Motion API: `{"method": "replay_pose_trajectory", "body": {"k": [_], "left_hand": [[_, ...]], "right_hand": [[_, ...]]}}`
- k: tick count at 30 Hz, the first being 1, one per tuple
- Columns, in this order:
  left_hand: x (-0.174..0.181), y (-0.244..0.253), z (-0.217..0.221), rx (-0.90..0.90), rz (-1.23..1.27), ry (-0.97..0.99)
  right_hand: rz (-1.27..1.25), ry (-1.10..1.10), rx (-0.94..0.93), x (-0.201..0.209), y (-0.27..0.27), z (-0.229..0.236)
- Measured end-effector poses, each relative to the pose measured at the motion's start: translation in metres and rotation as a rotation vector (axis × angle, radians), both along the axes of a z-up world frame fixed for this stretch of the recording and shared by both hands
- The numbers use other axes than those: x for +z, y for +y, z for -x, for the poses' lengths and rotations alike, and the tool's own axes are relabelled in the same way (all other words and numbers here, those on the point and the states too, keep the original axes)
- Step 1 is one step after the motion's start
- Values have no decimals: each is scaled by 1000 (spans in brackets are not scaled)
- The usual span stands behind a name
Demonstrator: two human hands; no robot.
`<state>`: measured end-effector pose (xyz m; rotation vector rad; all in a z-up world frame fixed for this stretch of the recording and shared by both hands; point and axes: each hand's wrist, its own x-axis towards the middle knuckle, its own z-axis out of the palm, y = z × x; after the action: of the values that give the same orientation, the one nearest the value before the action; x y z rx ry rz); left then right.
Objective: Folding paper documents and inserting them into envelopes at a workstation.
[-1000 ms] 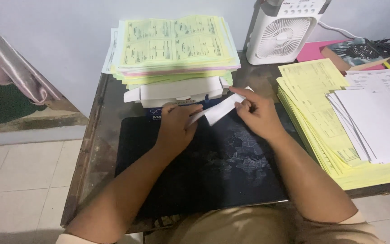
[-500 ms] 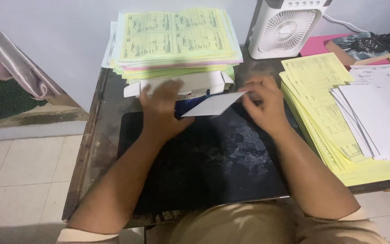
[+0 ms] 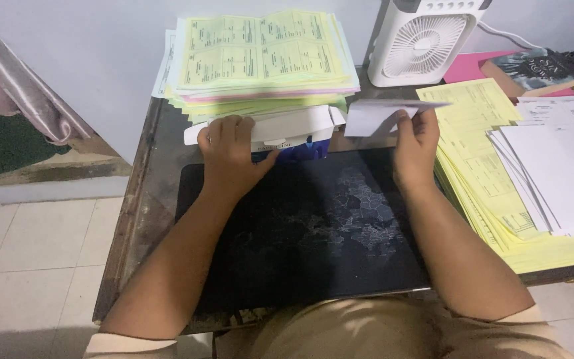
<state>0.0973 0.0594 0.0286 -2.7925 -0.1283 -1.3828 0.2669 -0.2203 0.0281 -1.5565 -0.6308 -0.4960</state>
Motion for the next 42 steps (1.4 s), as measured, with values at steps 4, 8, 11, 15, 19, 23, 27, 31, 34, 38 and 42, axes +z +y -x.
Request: {"method": "replay_pose_trajectory", "body": {"k": [4,8,11,15,19,23,27,31,34,38,42], "left_hand": [[-6,1,-4,6,-50,-66],[-8,2,-5,-6,-39,-68],[-6,1,-2,-13,-33,-51],[-5,1,-2,-56,-20,-49],[-2,-1,-1,-55,3,-14],[-6,2,-3,-43,3,-2],[-9,3,-8,-23,-17,-87],[-11,2,-8,-8,-28,-89],[-9,1,-7,4,-23,-56],[-13,5,-11,-46,26,-63],[-13,6,-15,-16,-107,-191]], "right_hand": [[-53,80,-38,1,6,3],[-130,145,-67,27,14,30],[-156,185,-55,34,16,36],[-149,203,-74,32,14,31],[-150,202,-60,36,15,35],[-167,229,-39,28,16,28],[-175,259,-19,35,13,36],[-290,295,66,19,13,16],[-409,315,156,7,10,-12],[-375,181,137,27,32,-14],[-254,136,113,66,53,-10]]}}
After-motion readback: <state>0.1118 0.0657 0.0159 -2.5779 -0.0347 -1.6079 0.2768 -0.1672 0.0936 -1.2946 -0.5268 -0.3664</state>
